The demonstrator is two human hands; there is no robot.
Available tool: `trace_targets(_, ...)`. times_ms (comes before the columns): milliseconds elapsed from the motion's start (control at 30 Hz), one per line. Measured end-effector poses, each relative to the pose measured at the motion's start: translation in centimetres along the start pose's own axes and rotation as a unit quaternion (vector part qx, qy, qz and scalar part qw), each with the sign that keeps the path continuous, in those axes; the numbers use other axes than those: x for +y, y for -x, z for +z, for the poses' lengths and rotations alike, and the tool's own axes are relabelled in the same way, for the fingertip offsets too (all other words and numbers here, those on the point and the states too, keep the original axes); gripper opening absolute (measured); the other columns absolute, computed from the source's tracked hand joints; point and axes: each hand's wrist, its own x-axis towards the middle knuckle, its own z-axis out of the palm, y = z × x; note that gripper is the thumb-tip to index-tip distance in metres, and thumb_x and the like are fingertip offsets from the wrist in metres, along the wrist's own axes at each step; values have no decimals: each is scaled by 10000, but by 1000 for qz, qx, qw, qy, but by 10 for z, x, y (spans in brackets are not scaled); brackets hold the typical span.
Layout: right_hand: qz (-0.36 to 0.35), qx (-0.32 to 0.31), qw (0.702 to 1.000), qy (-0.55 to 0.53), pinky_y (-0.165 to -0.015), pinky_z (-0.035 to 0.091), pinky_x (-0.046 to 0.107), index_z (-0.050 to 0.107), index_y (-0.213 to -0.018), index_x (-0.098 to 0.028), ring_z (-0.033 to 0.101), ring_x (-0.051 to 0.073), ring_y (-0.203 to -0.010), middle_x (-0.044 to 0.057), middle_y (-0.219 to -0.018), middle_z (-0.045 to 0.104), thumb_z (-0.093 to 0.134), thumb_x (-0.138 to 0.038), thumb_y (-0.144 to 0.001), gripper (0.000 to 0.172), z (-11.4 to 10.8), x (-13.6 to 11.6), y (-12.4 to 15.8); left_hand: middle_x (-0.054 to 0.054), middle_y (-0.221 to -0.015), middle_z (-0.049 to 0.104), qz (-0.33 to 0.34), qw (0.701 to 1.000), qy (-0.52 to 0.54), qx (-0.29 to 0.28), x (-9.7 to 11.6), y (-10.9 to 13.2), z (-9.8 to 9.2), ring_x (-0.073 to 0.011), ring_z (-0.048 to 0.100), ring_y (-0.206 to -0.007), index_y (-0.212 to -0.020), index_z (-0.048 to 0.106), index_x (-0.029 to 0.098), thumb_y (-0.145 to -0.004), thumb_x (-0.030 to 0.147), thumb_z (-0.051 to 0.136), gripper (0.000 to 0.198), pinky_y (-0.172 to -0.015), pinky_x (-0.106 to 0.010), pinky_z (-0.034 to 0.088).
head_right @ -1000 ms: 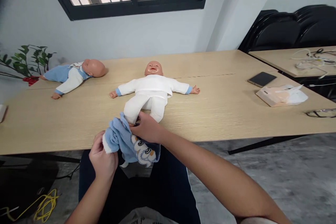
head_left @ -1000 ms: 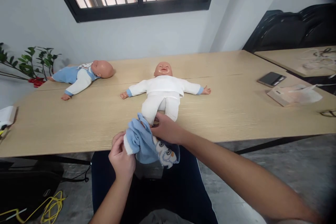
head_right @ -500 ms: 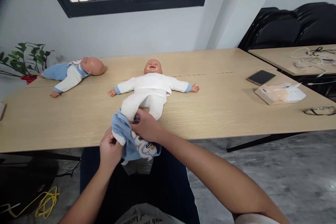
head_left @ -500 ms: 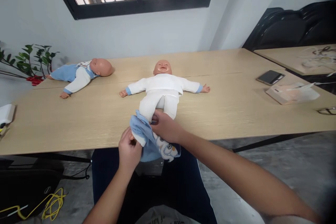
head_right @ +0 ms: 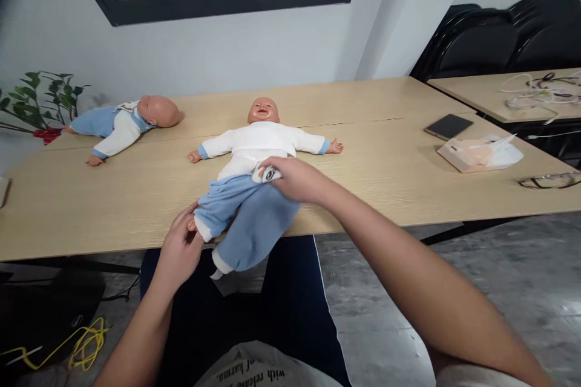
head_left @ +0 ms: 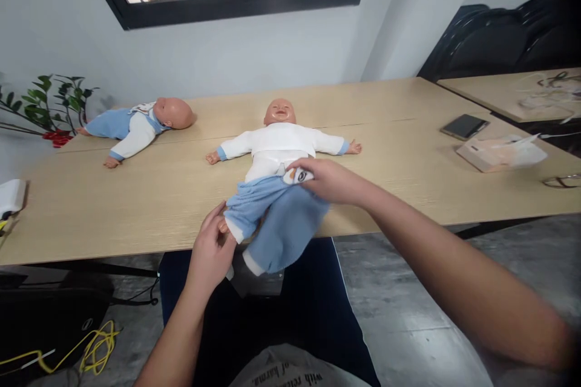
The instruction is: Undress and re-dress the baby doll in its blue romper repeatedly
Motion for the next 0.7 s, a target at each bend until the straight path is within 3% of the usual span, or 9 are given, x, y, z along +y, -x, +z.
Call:
trace_targets(67, -6, 27, 999, 19, -1020, 495, 423, 755, -1174, -244, 682, 298, -1113, 56, -1201, 768, 655, -117, -828, 382, -13, 15, -22, -147, -1467, 629, 13, 999, -33, 6, -1, 4, 1, -351, 524, -1442, -1044, 714, 223, -959, 348, 617, 179, -1148, -503, 458)
trace_targets(167, -22, 55, 998, 25, -1084, 471, 447, 757, -1132, -207, 666, 292, -1137, 69, -1189, 763, 627, -107, -820, 353, -26, 32, -56, -142, -1361, 671, 23, 995, -78, 51, 3, 10, 7, -351, 625, -1286, -977, 712, 221, -930, 389, 670, 179, -1083, -492, 493)
trace_targets(300, 5, 80, 989, -122, -1035, 527, 447, 726, -1228, -181, 687, 257, -1051, 85, -1182, 759, 703, -206, -840, 390, -33, 36, -78, -102, -1093, 695, 43, 989, -122, 77, 7, 16, 12, -311, 668, -1046, -907, 710, 228, -907, 390, 697, 162, -951, -455, 520)
trace_targets(400, 32, -7, 949, -314, -976, 574, 435, 685, -1341, -207, 711, 243, -1045, 98, -1238, 750, 728, -346, -878, 485, -34, 33, -75, -90, -1035, 677, 72, 986, -140, 53, 5, 19, 12, -298, 648, -1004, -862, 700, 225, -929, 386, 684, 175, -912, -446, 506)
trace_targets(467, 44, -53, 936, -345, -983, 576, 447, 684, -1353, -208, 712, 248, -1065, 105, -1244, 748, 722, -340, -883, 490, -34, 35, -74, -94, -1032, 669, 90, 984, -148, 39, 4, 20, 12, -295, 636, -999, -854, 699, 214, -936, 394, 686, 198, -904, -447, 500)
trace_targets(500, 50, -34, 946, -320, -994, 571, 455, 695, -1336, -198, 708, 251, -1064, 105, -1231, 750, 732, -311, -869, 482, -33, 38, -75, -97, -1032, 667, 99, 983, -151, 35, 4, 21, 13, -296, 631, -1002, -856, 700, 209, -935, 398, 691, 205, -905, -448, 500)
trace_targets(567, 55, 94, 965, -237, -1019, 557, 461, 699, -1304, -174, 696, 249, -1059, 103, -1208, 742, 751, -257, -839, 475, -33, 44, -83, -101, -1035, 669, 110, 981, -154, 30, 5, 22, 15, -300, 625, -1019, -871, 707, 204, -931, 403, 701, 207, -912, -451, 502)
trace_targets(633, 56, 230, 950, -203, -1012, 557, 439, 657, -1325, -161, 690, 235, -1043, 105, -1204, 721, 737, -261, -854, 488, -33, 49, -95, -100, -1031, 673, 113, 981, -157, 25, 7, 22, 17, -303, 626, -1020, -896, 721, 208, -925, 409, 710, 204, -910, -453, 506)
trace_targets(700, 65, 255, 935, -239, -970, 569, 407, 582, -1387, -169, 694, 219, -1020, 107, -1200, 707, 691, -313, -911, 508, -31, 52, -104, -95, -1024, 673, 109, 980, -163, 21, 9, 22, 18, -304, 630, -1005, -916, 737, 214, -921, 421, 715, 208, -903, -456, 509)
